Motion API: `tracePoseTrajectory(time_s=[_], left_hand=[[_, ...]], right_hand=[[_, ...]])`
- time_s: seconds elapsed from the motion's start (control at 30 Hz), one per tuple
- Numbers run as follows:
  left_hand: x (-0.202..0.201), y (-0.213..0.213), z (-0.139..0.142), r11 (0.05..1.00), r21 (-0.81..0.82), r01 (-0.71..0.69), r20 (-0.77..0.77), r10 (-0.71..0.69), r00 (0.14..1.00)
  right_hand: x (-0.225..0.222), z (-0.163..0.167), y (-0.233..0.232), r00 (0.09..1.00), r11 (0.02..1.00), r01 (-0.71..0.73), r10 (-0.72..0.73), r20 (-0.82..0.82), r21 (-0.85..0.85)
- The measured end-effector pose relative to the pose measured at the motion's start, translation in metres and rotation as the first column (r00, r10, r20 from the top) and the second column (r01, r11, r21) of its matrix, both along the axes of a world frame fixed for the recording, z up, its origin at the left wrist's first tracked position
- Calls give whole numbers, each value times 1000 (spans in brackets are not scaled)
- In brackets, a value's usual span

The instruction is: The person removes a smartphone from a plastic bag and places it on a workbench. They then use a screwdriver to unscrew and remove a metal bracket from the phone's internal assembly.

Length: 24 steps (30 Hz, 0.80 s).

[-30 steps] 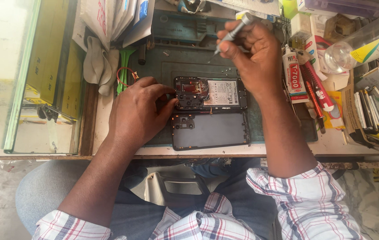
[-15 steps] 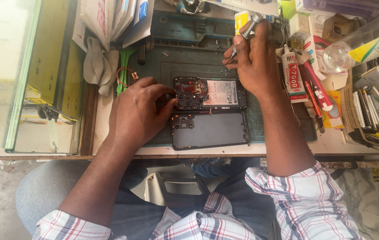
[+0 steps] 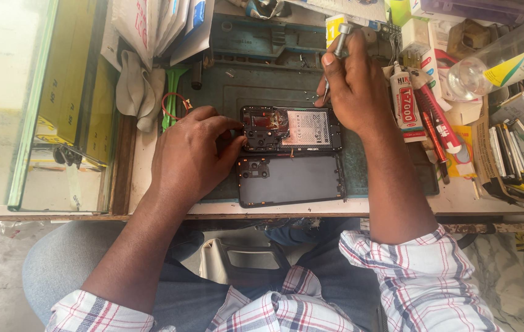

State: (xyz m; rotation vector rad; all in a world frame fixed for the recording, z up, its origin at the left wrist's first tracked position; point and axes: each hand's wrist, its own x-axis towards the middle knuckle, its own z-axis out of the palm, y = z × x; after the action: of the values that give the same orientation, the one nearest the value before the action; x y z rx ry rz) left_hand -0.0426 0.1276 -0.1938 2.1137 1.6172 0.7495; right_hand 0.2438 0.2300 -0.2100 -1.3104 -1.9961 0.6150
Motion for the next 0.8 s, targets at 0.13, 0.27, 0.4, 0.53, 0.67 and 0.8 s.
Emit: tracePoseTrajectory(time_s=[0.13,0.27,0.4,0.53,0.67,0.8], left_hand=[[0,0,0,1000,-1,-6,-2,6,1000],[0,0,-1,1000,8,0,-5,0,1000],[0,0,0,1000,5,-1,6,1,1000],[0,0,0,1000,14,3,20,-4,1000],[-1,-1,0,997,71,16,54,-20,998],[-1,1,-2,998,57,16,50,-19,999]], right_hand=[[3,-3,2,1000,998,-24,25,-5,63],[1,-1,0,996,993,16,-5,-93,115],[-9,8,-7,982,994,32,-12,-190,102],[-30,14,-25,982,944,-140,171,-80,300],[-51,15,-44,891,902,-357,407,-200,242],[-64,13,-51,832,878,-460,478,-282,133]])
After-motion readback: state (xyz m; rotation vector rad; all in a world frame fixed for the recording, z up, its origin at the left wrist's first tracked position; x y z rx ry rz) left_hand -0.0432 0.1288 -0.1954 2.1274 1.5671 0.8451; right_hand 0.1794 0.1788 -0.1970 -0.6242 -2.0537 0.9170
